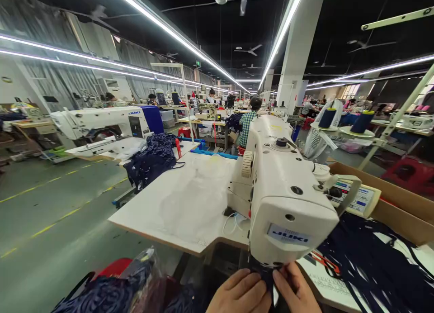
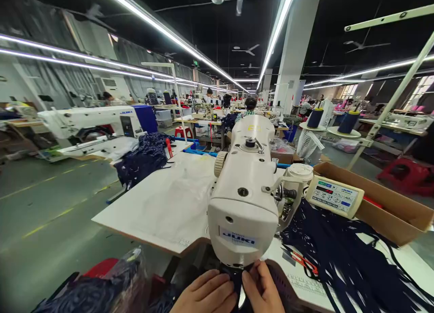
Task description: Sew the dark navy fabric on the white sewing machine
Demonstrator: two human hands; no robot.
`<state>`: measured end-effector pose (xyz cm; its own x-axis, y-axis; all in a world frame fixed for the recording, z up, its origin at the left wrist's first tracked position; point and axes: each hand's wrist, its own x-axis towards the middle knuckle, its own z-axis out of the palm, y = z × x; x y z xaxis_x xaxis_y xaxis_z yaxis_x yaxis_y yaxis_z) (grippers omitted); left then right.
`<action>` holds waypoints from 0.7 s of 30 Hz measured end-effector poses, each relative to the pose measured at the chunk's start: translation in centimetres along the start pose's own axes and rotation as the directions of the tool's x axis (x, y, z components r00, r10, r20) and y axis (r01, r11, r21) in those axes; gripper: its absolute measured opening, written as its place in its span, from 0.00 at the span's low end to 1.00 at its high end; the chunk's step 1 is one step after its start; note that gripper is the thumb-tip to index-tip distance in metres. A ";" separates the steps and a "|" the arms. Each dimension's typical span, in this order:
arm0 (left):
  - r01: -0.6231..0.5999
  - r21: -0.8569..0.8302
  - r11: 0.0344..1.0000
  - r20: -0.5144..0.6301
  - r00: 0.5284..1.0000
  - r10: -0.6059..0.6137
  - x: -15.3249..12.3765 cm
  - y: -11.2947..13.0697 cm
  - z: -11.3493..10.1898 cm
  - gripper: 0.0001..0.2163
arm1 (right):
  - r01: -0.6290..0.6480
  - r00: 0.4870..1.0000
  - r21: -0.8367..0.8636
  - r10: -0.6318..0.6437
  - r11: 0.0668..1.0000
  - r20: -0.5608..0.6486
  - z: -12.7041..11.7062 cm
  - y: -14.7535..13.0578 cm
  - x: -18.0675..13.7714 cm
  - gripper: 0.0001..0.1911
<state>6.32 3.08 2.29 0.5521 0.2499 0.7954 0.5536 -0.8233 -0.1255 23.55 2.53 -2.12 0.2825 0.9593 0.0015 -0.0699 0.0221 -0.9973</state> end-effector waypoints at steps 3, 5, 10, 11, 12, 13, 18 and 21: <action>-0.011 0.004 1.000 0.009 1.000 0.011 0.3 0.1 -0.1 0.15 | -0.020 0.987 -0.037 0.026 0.999 0.159 -1.3 0.0 0.7 0.22; -0.015 0.009 1.000 0.007 1.000 0.015 0.4 0.2 -0.2 0.14 | -0.019 0.974 -0.089 0.039 0.996 0.223 -1.9 0.1 0.9 0.21; 0.037 -0.008 0.999 -0.006 0.999 -0.037 0.5 0.5 -0.2 0.14 | 0.192 0.971 -0.269 -0.143 0.944 0.190 -3.0 -0.9 0.5 0.14; 0.047 -0.006 0.999 -0.030 0.998 -0.048 0.5 0.6 -0.1 0.15 | 0.274 0.956 -0.325 -0.220 0.905 0.194 -3.3 -1.4 0.4 0.12; 0.053 0.000 0.999 -0.051 0.997 -0.053 0.5 0.7 -0.1 0.16 | 0.370 0.926 -0.374 -0.303 0.851 0.225 -3.6 -1.9 0.2 0.11; 0.054 0.002 0.999 -0.049 0.997 -0.054 0.4 0.8 -0.1 0.17 | 0.470 0.880 -0.408 -0.378 0.782 0.290 -3.9 -2.5 0.2 0.09; 0.009 0.013 1.000 0.037 0.999 -0.009 -0.1 1.0 -0.3 0.14 | 0.806 0.592 -0.444 -0.518 0.392 0.617 -4.6 -4.6 0.1 0.05; 0.081 -0.003 0.997 0.024 0.996 -0.081 -0.6 1.3 0.2 0.14 | 0.852 0.520 -0.473 -0.466 0.223 0.716 -4.6 -5.0 0.0 0.08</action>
<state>6.82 1.97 1.49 0.5204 0.3278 0.7885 0.5944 -0.8020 -0.0589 28.26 1.10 2.48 -0.5058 0.6898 0.5180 0.6780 0.6891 -0.2558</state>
